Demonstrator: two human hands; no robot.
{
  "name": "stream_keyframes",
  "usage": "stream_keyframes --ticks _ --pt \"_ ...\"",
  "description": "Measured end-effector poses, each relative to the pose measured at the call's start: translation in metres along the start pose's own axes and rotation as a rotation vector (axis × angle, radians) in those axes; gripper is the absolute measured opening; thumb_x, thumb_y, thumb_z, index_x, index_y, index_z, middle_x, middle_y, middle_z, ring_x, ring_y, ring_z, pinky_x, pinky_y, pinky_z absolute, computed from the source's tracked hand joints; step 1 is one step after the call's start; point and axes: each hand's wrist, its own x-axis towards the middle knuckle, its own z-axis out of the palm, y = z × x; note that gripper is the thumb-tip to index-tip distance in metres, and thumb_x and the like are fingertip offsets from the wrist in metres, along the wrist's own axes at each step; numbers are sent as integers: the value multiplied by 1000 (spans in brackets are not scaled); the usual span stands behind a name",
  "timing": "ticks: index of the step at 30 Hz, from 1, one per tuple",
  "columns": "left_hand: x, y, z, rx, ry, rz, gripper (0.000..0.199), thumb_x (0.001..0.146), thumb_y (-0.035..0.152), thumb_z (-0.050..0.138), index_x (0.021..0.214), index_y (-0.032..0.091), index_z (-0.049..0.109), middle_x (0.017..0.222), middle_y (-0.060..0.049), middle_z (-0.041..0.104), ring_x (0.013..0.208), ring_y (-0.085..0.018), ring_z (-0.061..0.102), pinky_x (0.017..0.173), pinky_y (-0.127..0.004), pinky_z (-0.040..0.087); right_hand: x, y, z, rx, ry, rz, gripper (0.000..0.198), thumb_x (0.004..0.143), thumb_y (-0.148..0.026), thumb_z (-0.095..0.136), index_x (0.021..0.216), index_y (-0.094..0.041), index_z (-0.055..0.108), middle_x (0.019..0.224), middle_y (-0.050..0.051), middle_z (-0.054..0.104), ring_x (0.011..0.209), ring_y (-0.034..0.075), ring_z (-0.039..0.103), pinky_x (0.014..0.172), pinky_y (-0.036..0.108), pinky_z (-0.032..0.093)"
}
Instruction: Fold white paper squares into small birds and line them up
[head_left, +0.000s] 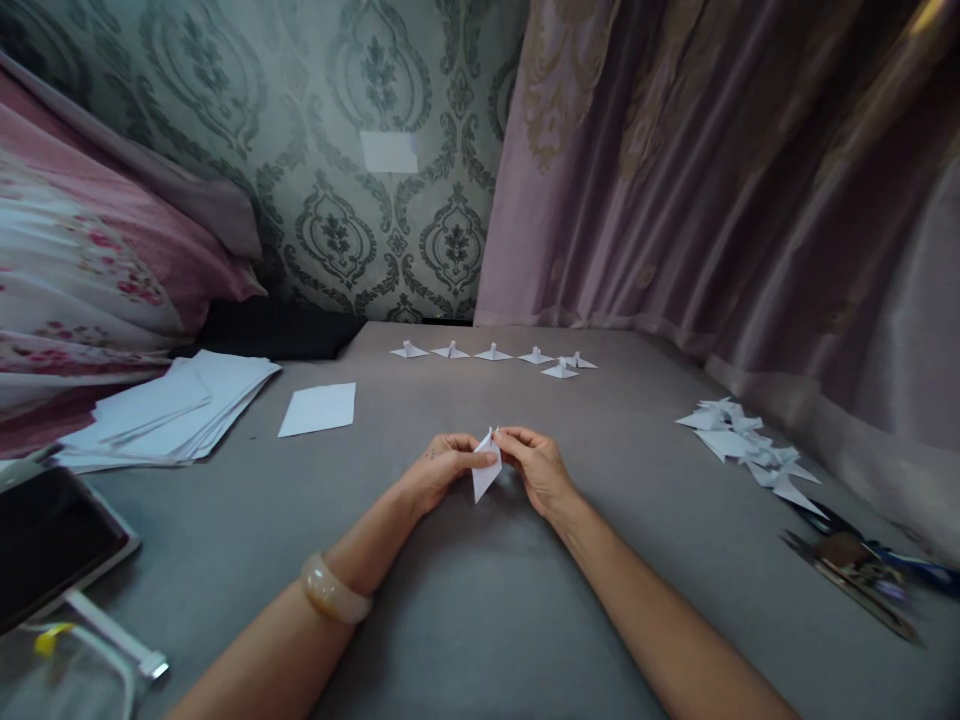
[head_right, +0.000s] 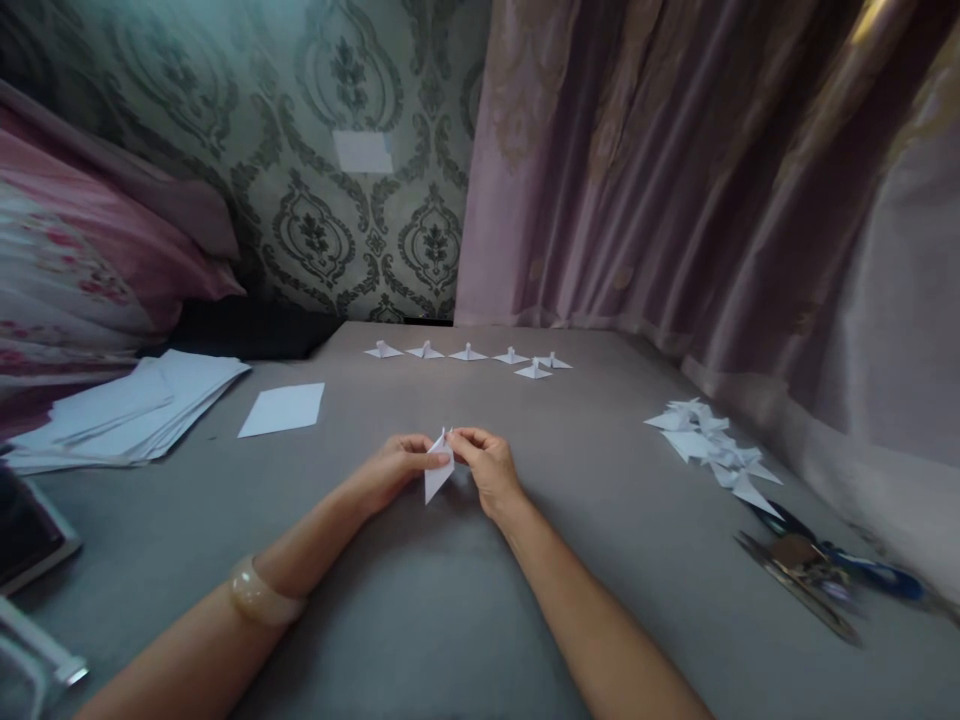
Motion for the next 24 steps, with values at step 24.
stream_keyframes --ticks 24 --pt "16 -7 -11 -193 104 -14 21 64 27 79 70 9 69 65 -6 66 60 -14 59 60 -26 45 5 8 -1 -189 -90 191 38 57 -50 80 64 -15 68 56 0 60 51 8 51 49 21 37"
